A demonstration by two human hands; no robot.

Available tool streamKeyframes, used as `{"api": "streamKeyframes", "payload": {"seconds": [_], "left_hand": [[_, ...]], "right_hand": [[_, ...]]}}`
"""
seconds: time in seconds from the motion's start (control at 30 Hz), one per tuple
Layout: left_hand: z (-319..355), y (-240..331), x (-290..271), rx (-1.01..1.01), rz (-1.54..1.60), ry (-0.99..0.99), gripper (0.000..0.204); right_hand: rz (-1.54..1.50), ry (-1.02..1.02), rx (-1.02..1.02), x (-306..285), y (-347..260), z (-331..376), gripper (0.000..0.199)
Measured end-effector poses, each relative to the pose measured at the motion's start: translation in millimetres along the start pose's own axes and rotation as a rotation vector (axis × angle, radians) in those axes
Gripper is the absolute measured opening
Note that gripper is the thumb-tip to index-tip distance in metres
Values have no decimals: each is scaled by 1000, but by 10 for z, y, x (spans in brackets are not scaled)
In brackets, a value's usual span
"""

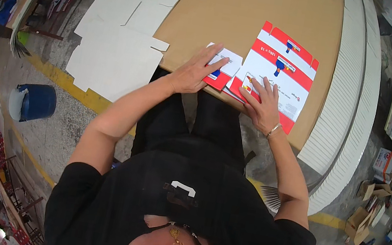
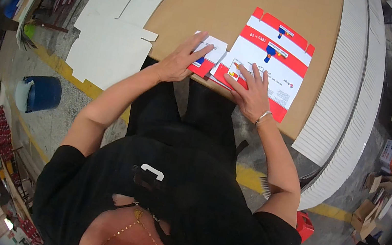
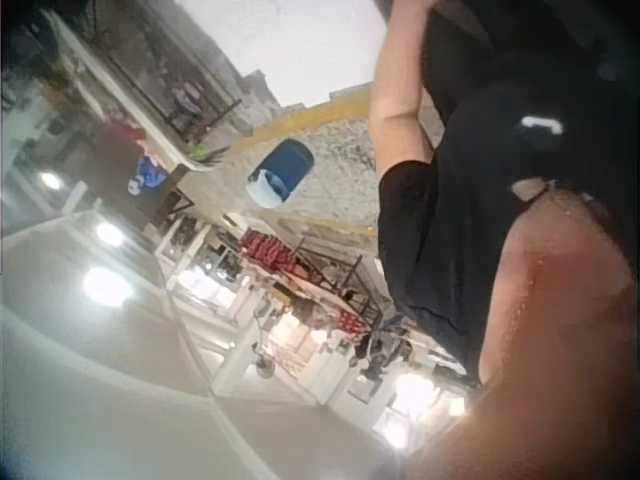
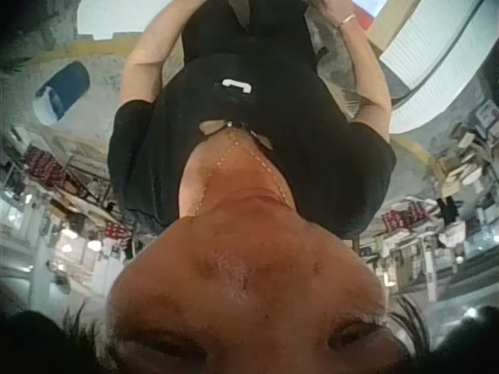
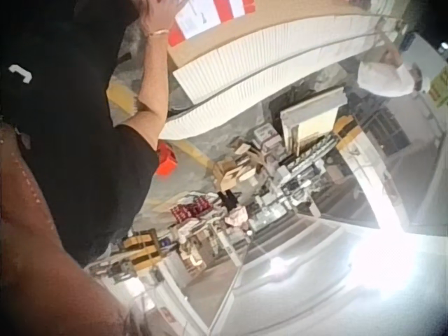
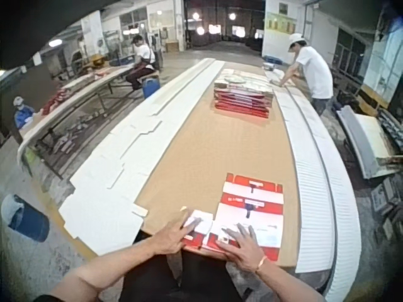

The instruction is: Folding and stacking printed cardboard sheets into packaging boxes.

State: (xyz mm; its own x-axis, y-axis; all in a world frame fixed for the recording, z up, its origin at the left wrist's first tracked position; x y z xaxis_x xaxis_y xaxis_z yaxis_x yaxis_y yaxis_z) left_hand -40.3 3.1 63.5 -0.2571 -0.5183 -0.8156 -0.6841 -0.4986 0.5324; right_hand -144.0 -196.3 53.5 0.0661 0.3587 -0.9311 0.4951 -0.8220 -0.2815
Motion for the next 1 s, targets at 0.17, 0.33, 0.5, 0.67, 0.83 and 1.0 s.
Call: {"api": "streamKeyframes", "payload": {"seconds": [0.17,0.33,0.5,0.67,0.83,1.0], "left_hand": [[27,125,126,33,-138,-111,77],[29,36,218,-57,-366,-117,70],[11,63,247,-139,-479,-70,67],[-10,89,274,-212,-476,-72,71],[-96,191,381,-306,-523,-119,70],[-324,220,515,-494,-465,-129,71]], "right_hand": [[50,-32,5,-8,-54,12,59],[16,-72,9,-21,-117,-57,53],[19,-79,37,2,-85,-76,46],[25,-64,89,42,-64,-93,40],[109,-188,82,89,-83,-88,41],[107,-154,84,175,-38,-81,50]]}}
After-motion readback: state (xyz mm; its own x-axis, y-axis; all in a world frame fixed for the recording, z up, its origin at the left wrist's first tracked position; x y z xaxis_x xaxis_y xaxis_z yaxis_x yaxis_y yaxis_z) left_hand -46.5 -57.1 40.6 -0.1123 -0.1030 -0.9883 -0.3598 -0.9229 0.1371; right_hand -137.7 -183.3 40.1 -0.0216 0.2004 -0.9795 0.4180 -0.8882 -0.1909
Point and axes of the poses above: each hand's wrist, its own z-axis away from the middle knuckle, its own x-axis out of the palm, y = z × x, the point moved 7 cm from there along -z, towards the middle knuckle, and after that the axes turned 8 degrees about -x, right-handed, at the moved point
